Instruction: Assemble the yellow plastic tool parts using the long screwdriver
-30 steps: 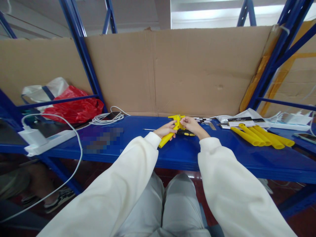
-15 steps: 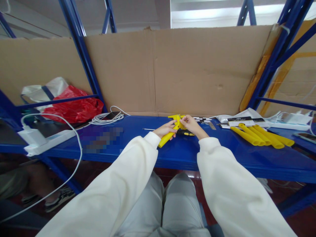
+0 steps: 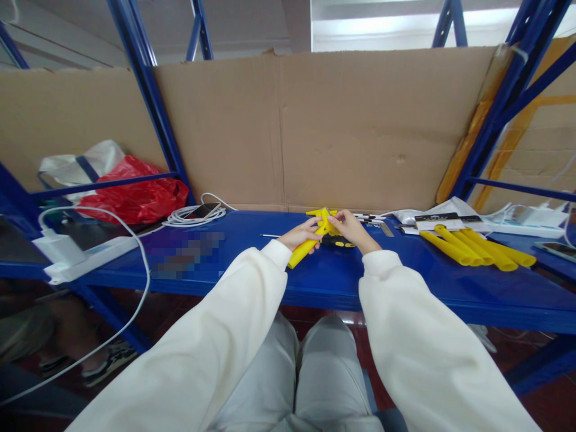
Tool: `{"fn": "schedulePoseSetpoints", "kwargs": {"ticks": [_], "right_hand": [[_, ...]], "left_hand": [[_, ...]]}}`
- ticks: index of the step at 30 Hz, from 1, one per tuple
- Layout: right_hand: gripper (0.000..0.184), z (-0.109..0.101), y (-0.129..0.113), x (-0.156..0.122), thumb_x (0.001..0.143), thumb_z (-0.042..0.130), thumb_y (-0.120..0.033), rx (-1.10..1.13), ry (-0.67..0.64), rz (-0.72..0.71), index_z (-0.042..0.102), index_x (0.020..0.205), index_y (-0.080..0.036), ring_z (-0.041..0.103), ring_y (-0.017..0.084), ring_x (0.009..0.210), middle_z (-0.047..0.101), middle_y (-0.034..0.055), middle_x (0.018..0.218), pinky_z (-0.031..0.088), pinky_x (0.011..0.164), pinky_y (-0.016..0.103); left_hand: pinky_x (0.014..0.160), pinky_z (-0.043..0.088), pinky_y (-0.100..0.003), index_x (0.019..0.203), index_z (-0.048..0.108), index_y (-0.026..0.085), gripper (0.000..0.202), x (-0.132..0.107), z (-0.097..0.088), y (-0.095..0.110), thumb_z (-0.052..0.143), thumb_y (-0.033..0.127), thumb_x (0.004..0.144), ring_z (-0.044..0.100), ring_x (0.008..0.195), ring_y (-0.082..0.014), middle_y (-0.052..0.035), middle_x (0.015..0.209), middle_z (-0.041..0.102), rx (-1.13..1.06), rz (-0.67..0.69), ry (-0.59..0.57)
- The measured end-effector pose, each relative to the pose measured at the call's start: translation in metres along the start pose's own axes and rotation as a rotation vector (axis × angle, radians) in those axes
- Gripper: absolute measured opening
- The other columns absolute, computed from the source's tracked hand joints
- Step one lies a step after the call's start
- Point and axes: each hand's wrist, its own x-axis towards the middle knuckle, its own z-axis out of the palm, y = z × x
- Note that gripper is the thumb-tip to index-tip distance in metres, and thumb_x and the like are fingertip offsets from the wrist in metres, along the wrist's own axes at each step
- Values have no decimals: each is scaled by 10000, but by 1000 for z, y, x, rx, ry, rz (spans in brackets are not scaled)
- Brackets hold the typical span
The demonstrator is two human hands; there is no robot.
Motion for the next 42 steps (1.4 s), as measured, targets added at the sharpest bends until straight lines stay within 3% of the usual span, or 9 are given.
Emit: {"fn": "schedulePoseSetpoints", "kwargs": {"ticks": [10, 15, 18, 22, 25, 31, 35, 38, 42], "right_hand": [[548, 0, 1, 0, 798, 803, -750, -47, 30, -9, 600, 835, -242, 649, 241, 830, 698, 75, 861, 573, 845, 403], [429, -12, 3, 2, 808, 826, -615, -209, 77, 38, 612, 769, -245, 655, 256, 810, 680, 65, 773, 550, 797, 388], [463, -25, 4, 1, 731, 863, -653, -270, -95, 58, 661, 704, -237, 645, 244, 727, 677, 48, 691, 534, 718, 367], [481, -38, 5, -3, 570, 959, -656, -252, -426, 48, 770, 722, -241, 696, 270, 758, 760, 68, 784, 572, 732, 378], [464, -42, 6, -4, 476, 1016, -585, -264, -458, 40, 777, 699, -255, 720, 313, 801, 783, 81, 835, 594, 757, 415], [377, -42, -8, -8, 478, 1028, -454, -236, -405, 93, 771, 670, -255, 730, 315, 826, 774, 58, 799, 595, 794, 409], [385, -47, -28, -16, 546, 1010, -444, -95, -310, 187, 782, 751, -212, 680, 230, 683, 743, 40, 724, 572, 668, 346], [444, -50, -40, -21, 570, 1021, -442, 59, -176, 267, 759, 806, -171, 577, 147, 549, 683, 19, 636, 484, 520, 269], [463, -48, -47, -20, 617, 1034, -376, 327, 85, 304, 629, 713, -175, 429, 69, 455, 560, -42, 554, 324, 394, 190]], "left_hand": [[465, 455, -182, 1649, 390, 321, 907, 2, 2, -1, 691, 27, 846, 585, 548, -68, -86, 1266, 691, -129, 23, 20], [473, 436, -191, 1637, 428, 303, 883, -3, 4, 5, 681, 22, 839, 566, 546, -69, -82, 1229, 694, -219, 59, 144], [478, 432, -190, 1639, 424, 304, 862, -5, 5, 10, 642, 25, 854, 560, 558, -72, -83, 1235, 697, -250, 78, 287], [474, 432, -172, 1639, 406, 332, 839, -4, 3, 11, 631, 53, 880, 570, 576, -69, -73, 1250, 689, -268, 68, 450], [471, 434, -169, 1640, 404, 323, 825, -3, 0, 9, 662, 90, 891, 581, 582, -70, -78, 1243, 689, -261, 57, 504], [488, 464, -175, 1646, 377, 313, 842, -2, -3, 7, 646, 74, 885, 591, 574, -79, -79, 1187, 722, -233, -45, 545], [471, 450, -176, 1613, 427, 279, 790, -3, -1, 8, 611, 26, 889, 568, 525, -67, -77, 1147, 720, -228, -79, 594], [472, 435, -170, 1607, 441, 271, 769, -3, 0, 9, 550, -18, 903, 564, 523, -63, -62, 1118, 716, -242, -62, 608], [491, 438, -172, 1620, 434, 294, 786, -4, 0, 10, 533, -29, 910, 575, 550, -71, -52, 1115, 714, -252, -46, 618]]}}
